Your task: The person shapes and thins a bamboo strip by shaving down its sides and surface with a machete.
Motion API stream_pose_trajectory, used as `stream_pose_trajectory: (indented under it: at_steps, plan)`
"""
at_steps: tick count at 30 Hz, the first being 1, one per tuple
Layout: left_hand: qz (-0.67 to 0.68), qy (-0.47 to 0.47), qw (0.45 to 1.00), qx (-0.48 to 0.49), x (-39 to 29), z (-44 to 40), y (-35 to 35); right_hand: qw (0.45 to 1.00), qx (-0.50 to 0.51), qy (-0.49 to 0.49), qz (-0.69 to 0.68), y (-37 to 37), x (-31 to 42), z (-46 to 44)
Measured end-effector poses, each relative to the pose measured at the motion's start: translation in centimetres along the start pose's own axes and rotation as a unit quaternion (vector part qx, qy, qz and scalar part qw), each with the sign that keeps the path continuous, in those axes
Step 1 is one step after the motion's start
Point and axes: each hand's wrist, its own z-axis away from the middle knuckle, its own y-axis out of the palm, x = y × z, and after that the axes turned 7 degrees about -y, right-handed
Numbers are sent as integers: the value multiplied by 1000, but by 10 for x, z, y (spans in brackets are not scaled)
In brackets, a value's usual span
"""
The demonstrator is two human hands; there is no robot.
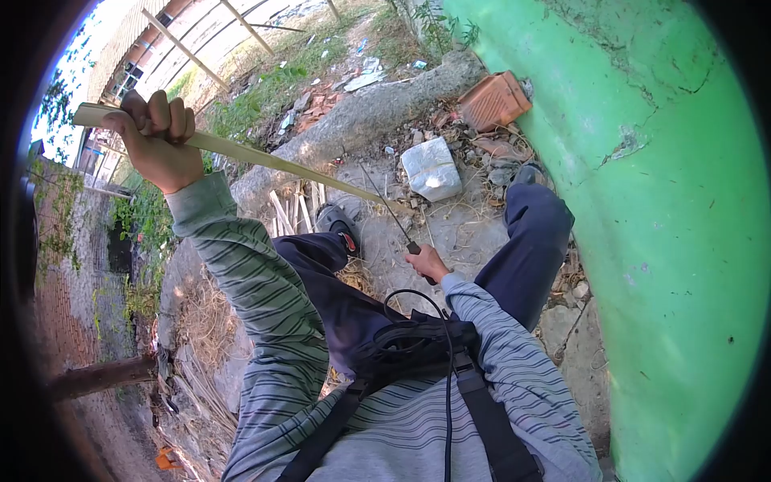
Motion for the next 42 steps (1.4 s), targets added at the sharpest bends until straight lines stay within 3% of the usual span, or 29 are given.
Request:
stream_pose_trajectory:
  at_steps: [2, 3, 7, 9, 10, 13, 17, 20, 22, 26, 28, 29, 30, 32, 36, 38, 40, 42]
  plan:
    - [11, 1, 1000, 12, -1, 0, -1, 993, -49, 73, 75, -11, -35, -9]
    - [19, 0, 1000, 13, -4, 2, -2, 992, -39, 111, 40, -21, -63, -18]
    - [20, -22, 1000, -2, 4, 1, -7, 984, -57, 142, 90, -21, -57, -11]
    - [23, -21, 1000, -5, 5, -1, -10, 986, -26, 141, -90, -9, -50, -12]
    - [23, -21, 999, -9, 5, -1, -10, 985, -27, 141, -90, -8, -48, -9]
    - [24, -27, 999, 2, 6, 0, -6, 928, 42, 190, -317, -6, -35, -8]
    - [50, -36, 997, 36, 5, 0, -4, 873, 97, 195, -436, 1, -9, -7]
    - [41, -31, 998, 33, 7, 0, 2, 911, 117, 121, -376, 7, 16, 2]
    - [32, -19, 999, 33, 7, 0, 6, 987, 39, 16, -156, 7, 18, 4]
    - [29, -25, 998, 44, 7, 0, 11, 997, -12, 68, -22, -10, -51, -11]
    - [51, -31, 997, 43, 6, 0, 10, 984, -47, 174, -1, -19, -55, -7]
    - [51, -28, 997, 44, 7, 0, 9, 979, -73, 162, 97, -24, -55, -7]
    - [47, -31, 997, 46, 7, 1, 13, 980, -72, 159, 96, -22, -55, -12]
    - [41, -36, 997, 46, 6, 3, 12, 979, -51, 181, -83, -17, -61, -15]
    - [43, -31, 998, 39, 9, -2, 12, 974, -23, 173, -142, -14, -66, -5]
    - [37, -29, 998, 33, 8, -1, 12, 980, -25, 168, -109, -19, -65, -4]
    - [33, -31, 999, 28, 7, -1, 12, 977, -39, 30, 210, -24, -81, -19]
    - [32, -30, 999, 28, 8, -1, 10, 989, -43, 56, 132, -14, -56, -7]
